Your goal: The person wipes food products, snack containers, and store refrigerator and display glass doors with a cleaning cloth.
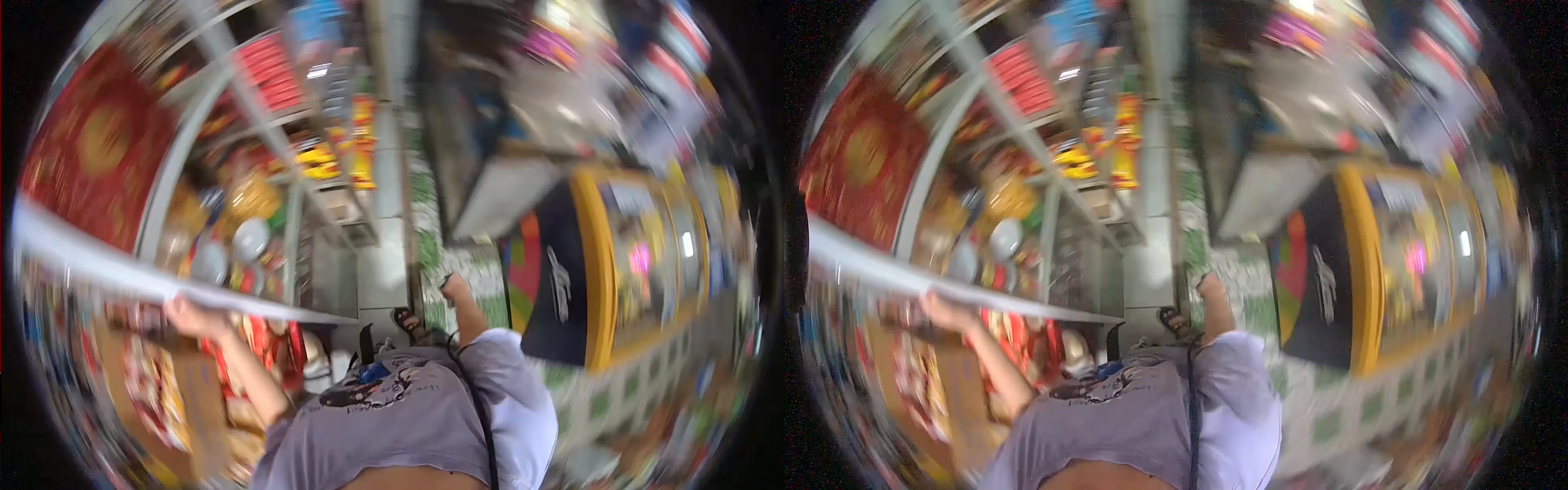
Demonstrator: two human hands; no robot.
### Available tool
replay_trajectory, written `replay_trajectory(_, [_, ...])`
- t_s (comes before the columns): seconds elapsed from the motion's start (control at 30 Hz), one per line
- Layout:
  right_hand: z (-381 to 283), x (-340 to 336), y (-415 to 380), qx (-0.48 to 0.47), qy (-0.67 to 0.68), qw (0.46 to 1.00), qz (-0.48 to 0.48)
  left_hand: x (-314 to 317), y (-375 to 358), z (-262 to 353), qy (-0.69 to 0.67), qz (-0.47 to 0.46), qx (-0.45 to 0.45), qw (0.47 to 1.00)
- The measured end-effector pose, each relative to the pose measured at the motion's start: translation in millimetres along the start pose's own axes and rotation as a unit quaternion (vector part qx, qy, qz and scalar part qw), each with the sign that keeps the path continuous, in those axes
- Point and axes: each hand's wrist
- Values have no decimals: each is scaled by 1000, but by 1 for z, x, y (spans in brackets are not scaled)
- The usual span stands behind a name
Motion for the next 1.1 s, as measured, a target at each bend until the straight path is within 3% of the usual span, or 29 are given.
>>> replay_trajectory(0.03, [16,-30,-51,56,101,990,79,0,3,8,-60,-40,-31,997])
replay_trajectory(0.07, [110,41,-1,137,194,962,132,1,5,-3,-24,-33,19,999])
replay_trajectory(0.1, [95,-15,-81,174,274,932,161,1,6,1,-35,-56,11,998])
replay_trajectory(0.13, [130,-9,-103,218,277,914,202,2,9,7,-38,-74,4,997])
replay_trajectory(0.2, [148,-17,-193,258,303,879,264,6,10,23,-146,-64,-121,980])
replay_trajectory(0.3, [200,66,-286,340,306,818,349,5,12,29,-152,-74,-193,967])
replay_trajectory(0.37, [231,165,-341,389,475,704,358,7,10,27,-173,-59,-239,954])
replay_trajectory(0.4, [200,169,-387,370,515,683,363,6,11,27,-201,-64,-249,945])
replay_trajectory(0.5, [164,213,-469,412,464,762,185,5,13,25,-184,-74,-245,949])
replay_trajectory(0.6, [163,230,-495,438,411,792,110,7,10,46,-153,-42,-222,962])
replay_trajectory(0.73, [224,204,-461,464,304,820,142,4,-13,84,-107,-24,-232,966])
replay_trajectory(0.77, [247,184,-443,453,265,833,173,7,-22,79,-112,2,-197,974])
replay_trajectory(0.8, [228,94,-455,277,157,902,290,14,-33,70,-121,29,-159,979])
replay_trajectory(0.83, [279,87,-432,407,265,833,264,13,-54,100,-153,-1,-115,982])
replay_trajectory(0.87, [326,75,-409,529,353,729,251,16,-81,129,-180,-30,-71,981])
replay_trajectory(0.9, [337,26,-408,477,417,683,363,27,-105,145,-113,-134,-91,980])
replay_trajectory(0.93, [378,20,-390,380,357,684,510,35,-146,192,-149,-171,-258,939])
replay_trajectory(0.97, [357,-55,-400,337,420,663,520,37,-187,246,-189,-256,-359,878])
replay_trajectory(1.0, [394,-66,-382,325,354,692,539,45,-234,260,-255,-370,-421,788])
replay_trajectory(1.03, [400,-96,-372,286,417,683,527,37,-275,305,-260,-457,-418,741])
replay_trajectory(1.07, [396,-131,-367,246,477,669,515,45,-325,304,-288,-604,-363,649])
replay_trajectory(1.1, [387,-160,-361,248,429,687,531,23,-334,365,-335,-727,-312,512])
Point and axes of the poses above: each hand's wrist, its own y-axis towards the middle knuckle, its own x-axis out of the palm, z = x × y, and after that the axes turned 5 degrees about z, right-handed
